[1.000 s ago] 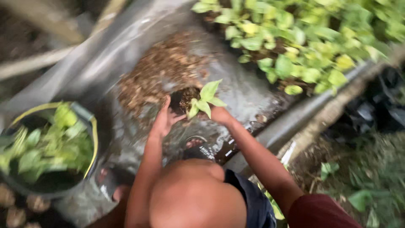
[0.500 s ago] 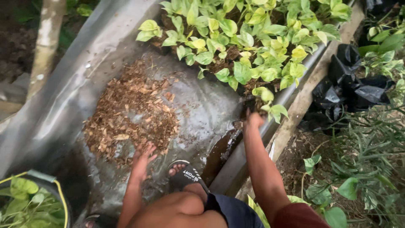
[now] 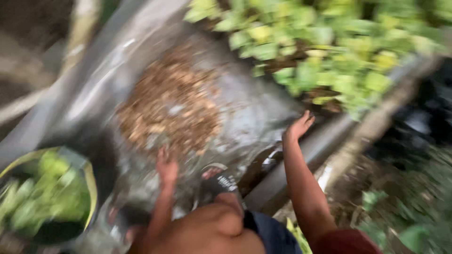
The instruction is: The person sits on a low platform and plants small green seedlings into black plastic nursery bags filled with soil. They pick seedlings from a bucket, place them into the bags, and cover the roots with soil using their hands.
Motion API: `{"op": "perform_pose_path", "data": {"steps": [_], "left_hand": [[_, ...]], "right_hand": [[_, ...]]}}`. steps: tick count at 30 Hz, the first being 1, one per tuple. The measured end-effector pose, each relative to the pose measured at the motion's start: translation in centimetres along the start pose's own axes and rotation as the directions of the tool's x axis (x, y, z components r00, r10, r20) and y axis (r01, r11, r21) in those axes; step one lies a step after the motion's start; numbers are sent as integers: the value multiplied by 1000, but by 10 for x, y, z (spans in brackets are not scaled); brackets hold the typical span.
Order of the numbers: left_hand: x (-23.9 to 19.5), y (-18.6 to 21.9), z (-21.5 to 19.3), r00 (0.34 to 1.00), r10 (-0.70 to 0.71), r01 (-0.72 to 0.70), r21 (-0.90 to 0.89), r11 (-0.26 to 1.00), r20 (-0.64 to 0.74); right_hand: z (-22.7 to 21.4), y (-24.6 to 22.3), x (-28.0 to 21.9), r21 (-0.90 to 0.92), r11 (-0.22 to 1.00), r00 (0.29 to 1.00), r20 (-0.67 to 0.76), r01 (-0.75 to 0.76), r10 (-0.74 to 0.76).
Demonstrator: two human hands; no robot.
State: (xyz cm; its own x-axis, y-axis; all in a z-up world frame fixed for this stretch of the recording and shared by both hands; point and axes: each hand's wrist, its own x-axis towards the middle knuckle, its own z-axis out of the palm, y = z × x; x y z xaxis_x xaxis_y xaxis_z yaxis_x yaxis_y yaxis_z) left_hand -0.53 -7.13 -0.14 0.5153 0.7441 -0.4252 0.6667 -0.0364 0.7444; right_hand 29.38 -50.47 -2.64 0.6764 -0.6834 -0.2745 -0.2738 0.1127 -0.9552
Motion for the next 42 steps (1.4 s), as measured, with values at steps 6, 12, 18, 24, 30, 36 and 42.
{"op": "perform_pose_path", "data": {"steps": [6, 12, 18, 24, 30, 36, 42], "left_hand": [[-23, -61, 15, 907, -52, 268, 478, 836, -417], [-7, 0, 28, 993, 52, -110, -648, 754, -109], [30, 46, -19, 896, -25, -200, -452, 869, -444], [41, -37, -39, 873, -82, -183, -480, 858, -480], [11, -78, -32, 911, -275, 143, -391, 909, -307], [-35, 0, -111, 987, 162, -158, 248, 956, 5], [-37, 155, -276, 859, 159, -313, 253, 915, 486]], "right_hand": [[38, 84, -192, -560, 495, 716, 668, 664, -204], [132, 51, -326, 319, 729, -200, 948, 606, -248], [157, 3, -355, 727, 305, -788, 579, 615, 210], [238, 3, -325, 782, 3, -782, 623, 623, 28], [290, -30, -341, 472, 106, -461, 880, 875, -112], [290, -98, -396, 492, 114, -504, 849, 863, 155], [272, -194, -465, 678, -74, -652, 727, 731, 215]]}}
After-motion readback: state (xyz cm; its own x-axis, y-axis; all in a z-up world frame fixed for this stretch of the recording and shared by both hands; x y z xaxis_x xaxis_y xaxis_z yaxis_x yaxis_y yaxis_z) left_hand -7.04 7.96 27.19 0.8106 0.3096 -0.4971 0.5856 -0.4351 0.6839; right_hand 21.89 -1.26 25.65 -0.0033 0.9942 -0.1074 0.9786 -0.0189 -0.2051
